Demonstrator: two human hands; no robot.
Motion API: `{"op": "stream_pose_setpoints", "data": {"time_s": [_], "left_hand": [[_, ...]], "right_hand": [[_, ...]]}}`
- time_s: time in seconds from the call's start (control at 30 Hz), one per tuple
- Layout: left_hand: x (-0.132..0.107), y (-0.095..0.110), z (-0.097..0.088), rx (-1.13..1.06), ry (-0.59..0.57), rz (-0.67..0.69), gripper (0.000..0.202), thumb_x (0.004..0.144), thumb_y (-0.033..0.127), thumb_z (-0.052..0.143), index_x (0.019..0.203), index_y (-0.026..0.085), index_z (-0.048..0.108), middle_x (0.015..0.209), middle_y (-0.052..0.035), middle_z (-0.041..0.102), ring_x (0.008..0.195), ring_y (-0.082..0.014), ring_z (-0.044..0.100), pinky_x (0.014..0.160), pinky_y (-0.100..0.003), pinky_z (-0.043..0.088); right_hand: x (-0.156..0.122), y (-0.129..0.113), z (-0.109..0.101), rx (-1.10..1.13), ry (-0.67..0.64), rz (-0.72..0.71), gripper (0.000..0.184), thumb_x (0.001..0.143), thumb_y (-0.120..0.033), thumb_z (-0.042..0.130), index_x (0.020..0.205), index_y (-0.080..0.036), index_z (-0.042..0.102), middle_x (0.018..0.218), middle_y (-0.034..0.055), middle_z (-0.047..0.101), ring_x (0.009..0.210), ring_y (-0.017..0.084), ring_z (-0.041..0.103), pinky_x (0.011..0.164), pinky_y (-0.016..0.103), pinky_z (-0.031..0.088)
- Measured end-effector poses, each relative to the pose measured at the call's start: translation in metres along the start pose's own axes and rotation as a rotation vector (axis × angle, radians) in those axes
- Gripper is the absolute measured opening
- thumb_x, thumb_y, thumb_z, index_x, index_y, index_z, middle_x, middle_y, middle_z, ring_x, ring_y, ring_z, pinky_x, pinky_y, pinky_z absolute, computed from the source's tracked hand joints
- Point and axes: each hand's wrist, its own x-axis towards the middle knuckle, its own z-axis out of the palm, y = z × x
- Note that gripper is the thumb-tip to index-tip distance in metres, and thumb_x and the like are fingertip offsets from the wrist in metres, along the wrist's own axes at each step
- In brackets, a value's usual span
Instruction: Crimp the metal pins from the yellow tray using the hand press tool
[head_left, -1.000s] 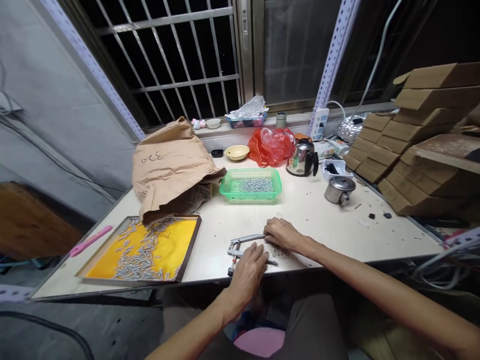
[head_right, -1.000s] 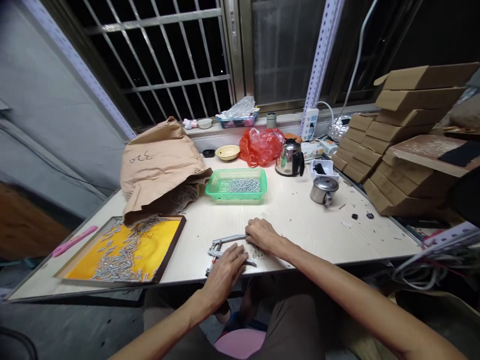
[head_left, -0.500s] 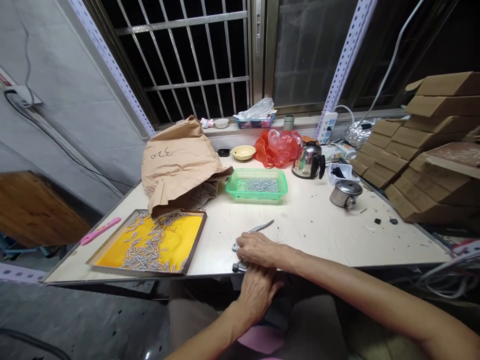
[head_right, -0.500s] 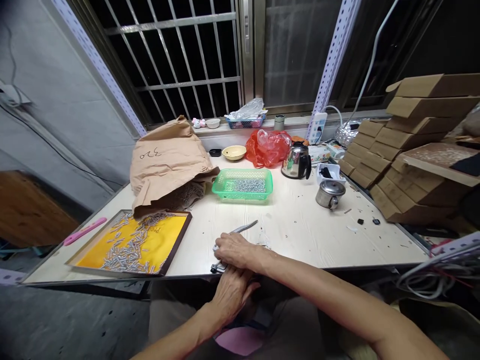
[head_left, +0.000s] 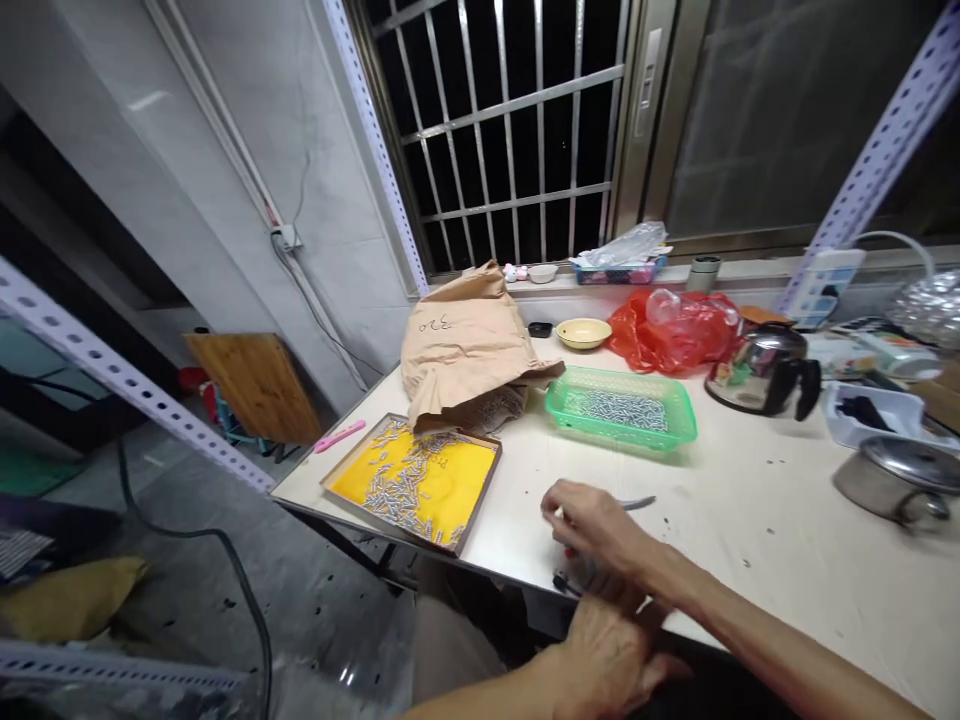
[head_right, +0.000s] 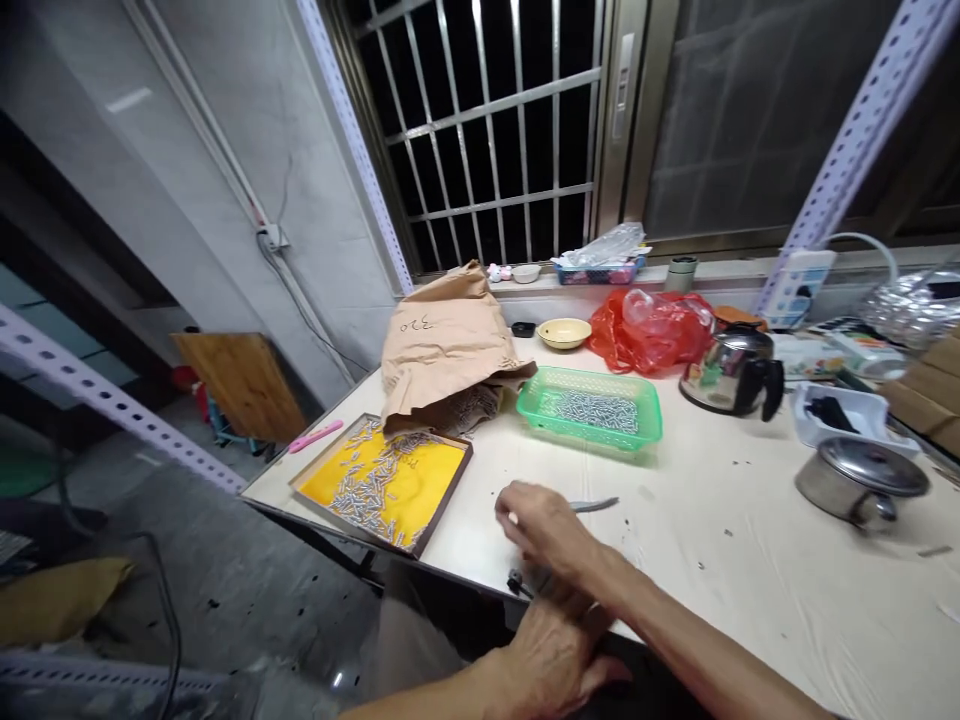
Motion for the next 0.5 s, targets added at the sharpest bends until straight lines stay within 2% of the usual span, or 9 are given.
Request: {"op": "stream_pose_setpoints", "data": {"time_s": [0.1,0.13,0.2,0.27,0.37,0.43,0.5], "left_hand": [[0.005,0.003,-0.006,0.008,0.027,0.009,0.065,0.082,0.057,0.049,0.135,0.023,0.034,0.142,-0.0106,0.039,0.134,-0.0291,0.03,0.109,-0.045,0.03],[0.006,0.005,-0.01,0.004,0.032,0.01,0.065,0.082,0.057,0.049,0.135,0.022,0.035,0.142,-0.0109,0.039,0.134,-0.0285,0.029,0.109,-0.044,0.031],[0.005,0.006,-0.021,0.005,0.052,-0.006,0.057,0.085,0.051,0.048,0.132,0.021,0.039,0.142,-0.0102,0.039,0.135,-0.0262,0.029,0.109,-0.04,0.032],[0.0,0.002,-0.038,0.03,0.101,-0.067,0.041,0.088,0.038,0.047,0.126,0.022,0.046,0.139,-0.0092,0.043,0.131,-0.0232,0.035,0.107,-0.037,0.035],[-0.017,-0.021,-0.079,0.117,0.231,-0.293,0.03,0.089,0.021,0.042,0.115,0.024,0.056,0.122,-0.0087,0.055,0.113,-0.0199,0.051,0.094,-0.035,0.047],[-0.034,-0.048,-0.113,0.219,0.297,-0.465,0.029,0.089,0.018,0.04,0.108,0.025,0.061,0.108,-0.0076,0.06,0.101,-0.0197,0.054,0.087,-0.036,0.049],[-0.054,-0.078,-0.145,0.361,0.28,-0.585,0.029,0.088,0.017,0.04,0.103,0.024,0.064,0.1,-0.0069,0.061,0.096,-0.02,0.052,0.085,-0.036,0.048]], "right_hand": [[0.015,0.01,-0.049,0.038,0.401,0.083,0.014,0.088,-0.024,0.044,0.088,-0.019,0.057,0.081,0.0032,0.061,0.068,0.014,0.056,0.066,0.027,0.045],[0.02,0.018,-0.067,-0.01,0.53,0.123,0.015,0.088,-0.027,0.044,0.091,-0.019,0.057,0.083,0.0038,0.062,0.069,0.015,0.057,0.068,0.028,0.046],[0.028,0.046,-0.097,-0.132,0.695,0.202,0.02,0.088,-0.032,0.046,0.096,-0.019,0.058,0.085,0.0056,0.063,0.069,0.016,0.058,0.069,0.031,0.046],[0.032,0.082,-0.116,-0.25,0.674,0.261,0.026,0.089,-0.035,0.045,0.102,-0.018,0.059,0.092,0.0088,0.064,0.074,0.019,0.059,0.071,0.034,0.047],[0.021,0.126,-0.119,-0.4,0.474,0.344,0.039,0.086,-0.041,0.047,0.115,-0.015,0.056,0.099,0.0137,0.063,0.08,0.025,0.061,0.067,0.038,0.048],[0.003,0.134,-0.105,-0.407,0.388,0.34,0.043,0.087,-0.043,0.045,0.118,-0.016,0.055,0.103,0.0145,0.061,0.083,0.027,0.061,0.066,0.039,0.048],[-0.021,0.121,-0.083,-0.322,0.329,0.294,0.04,0.089,-0.045,0.042,0.115,-0.018,0.057,0.103,0.0119,0.062,0.08,0.025,0.062,0.066,0.038,0.049]]}}
